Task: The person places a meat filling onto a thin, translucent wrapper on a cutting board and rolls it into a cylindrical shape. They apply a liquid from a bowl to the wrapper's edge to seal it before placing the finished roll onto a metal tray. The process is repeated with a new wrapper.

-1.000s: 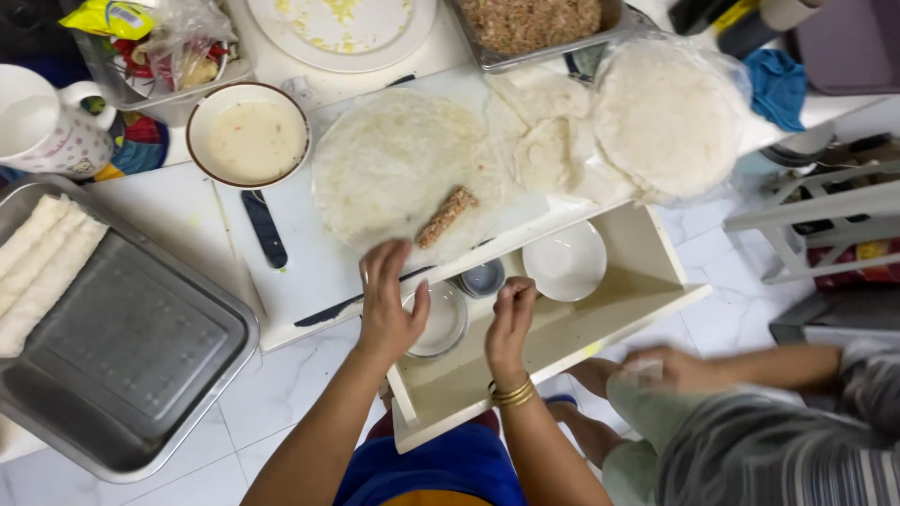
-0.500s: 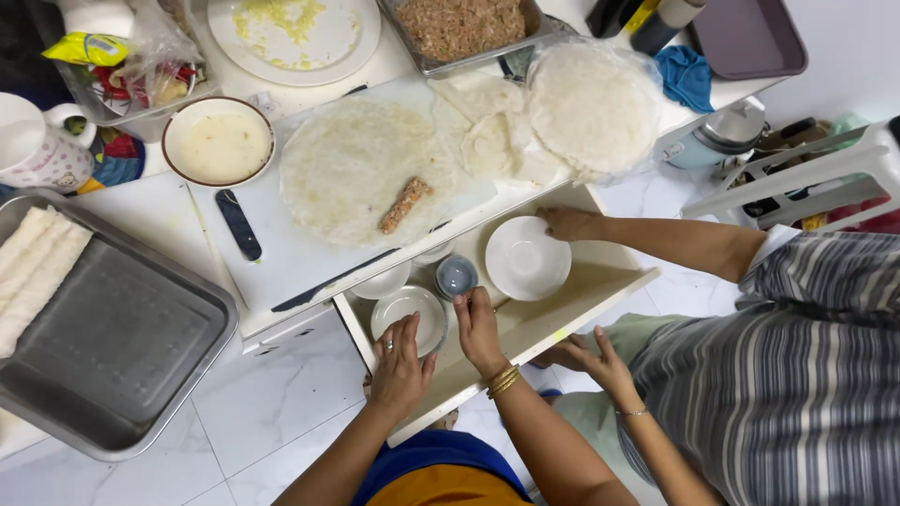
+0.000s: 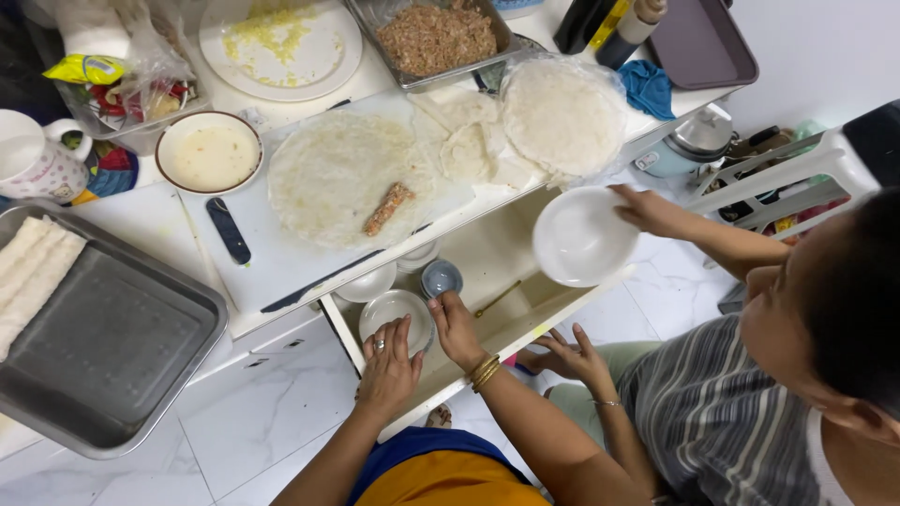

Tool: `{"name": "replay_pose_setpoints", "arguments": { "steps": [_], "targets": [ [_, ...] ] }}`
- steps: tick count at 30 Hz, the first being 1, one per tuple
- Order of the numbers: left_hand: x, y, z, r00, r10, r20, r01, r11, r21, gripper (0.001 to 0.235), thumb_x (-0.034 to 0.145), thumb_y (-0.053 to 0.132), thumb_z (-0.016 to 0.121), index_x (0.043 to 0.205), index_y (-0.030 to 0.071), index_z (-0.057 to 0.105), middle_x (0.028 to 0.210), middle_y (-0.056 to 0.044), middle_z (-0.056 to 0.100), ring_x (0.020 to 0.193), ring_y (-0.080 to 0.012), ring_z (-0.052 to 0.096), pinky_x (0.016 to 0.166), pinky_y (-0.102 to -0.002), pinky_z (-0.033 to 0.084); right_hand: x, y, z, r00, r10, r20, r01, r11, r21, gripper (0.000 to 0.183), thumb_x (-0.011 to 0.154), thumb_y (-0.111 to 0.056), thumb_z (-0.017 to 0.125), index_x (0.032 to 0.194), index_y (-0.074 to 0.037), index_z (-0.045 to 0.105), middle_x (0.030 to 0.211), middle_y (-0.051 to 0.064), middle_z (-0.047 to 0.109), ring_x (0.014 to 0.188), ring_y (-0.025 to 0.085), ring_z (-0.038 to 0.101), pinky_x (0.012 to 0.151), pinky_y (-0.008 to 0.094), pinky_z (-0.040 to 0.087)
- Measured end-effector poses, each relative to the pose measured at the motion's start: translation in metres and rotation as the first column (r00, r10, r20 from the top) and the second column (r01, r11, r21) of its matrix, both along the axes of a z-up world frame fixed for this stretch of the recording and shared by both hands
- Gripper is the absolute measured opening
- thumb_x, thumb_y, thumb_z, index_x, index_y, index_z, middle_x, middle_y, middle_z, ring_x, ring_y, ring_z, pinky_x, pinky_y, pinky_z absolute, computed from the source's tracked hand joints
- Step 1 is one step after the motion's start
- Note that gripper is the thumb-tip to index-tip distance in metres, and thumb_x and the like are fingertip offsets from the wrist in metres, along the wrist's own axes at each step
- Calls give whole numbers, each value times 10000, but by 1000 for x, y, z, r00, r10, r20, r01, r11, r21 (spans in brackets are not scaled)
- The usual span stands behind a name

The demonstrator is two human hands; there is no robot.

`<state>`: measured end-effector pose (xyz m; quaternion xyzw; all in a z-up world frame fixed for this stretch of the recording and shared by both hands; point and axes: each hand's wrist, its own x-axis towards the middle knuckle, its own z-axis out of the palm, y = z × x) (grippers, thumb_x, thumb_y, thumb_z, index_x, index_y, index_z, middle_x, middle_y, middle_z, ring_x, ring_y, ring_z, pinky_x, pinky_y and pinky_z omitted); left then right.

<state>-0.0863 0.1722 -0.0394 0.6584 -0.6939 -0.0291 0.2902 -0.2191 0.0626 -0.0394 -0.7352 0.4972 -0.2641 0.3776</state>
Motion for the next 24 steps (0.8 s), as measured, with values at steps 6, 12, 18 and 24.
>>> {"name": "replay_pose_setpoints", "arguments": {
  "steps": [6, 12, 18, 24],
  "targets": [
    [3, -1, 1, 999, 0, -44, 2, 1000, 31, 645, 900, 252, 579, 1442, 14, 323, 1334, -146, 518, 1224, -300, 478, 974, -465, 361, 4, 3, 9, 997, 42, 68, -37, 997, -75, 333, 1031, -346, 381, 827, -95, 461, 787, 71, 511, 714, 242, 527, 671, 378, 405],
    [9, -2, -4, 996, 0, -94, 0, 1000, -2, 654, 865, 219, 596, 1437, 28, 344, 1353, -146, 502, 1247, -309, 469, 985, -470, 346, 10, 2, 33, 978, 81, 190, -48, 984, -170, 284, 1032, -293, 383, 881, -78, 494, 851, 74, 536, 773, 230, 531, 728, 361, 426],
    [36, -20, 26, 981, 52, -187, -78, 989, -129, 623, 810, 143, 614, 1398, 70, 424, 1333, -119, 489, 1245, -322, 451, 961, -453, 319, -7, -41, 63, 970, 31, 241, 39, 958, -283, 197, 1007, -250, 473, 908, -91, 535, 864, 77, 569, 767, 232, 542, 705, 340, 456],
    [80, -73, 61, 961, 232, -153, -264, 934, -241, 601, 758, 207, 723, 1317, 125, 517, 1279, -70, 476, 1194, -312, 431, 891, -449, 311, 4, -118, 116, 988, 154, -34, -150, 850, -505, 192, 835, -185, 775, 1008, -135, 707, 963, 31, 638, 798, 210, 584, 725, 326, 478]
  ]
}}
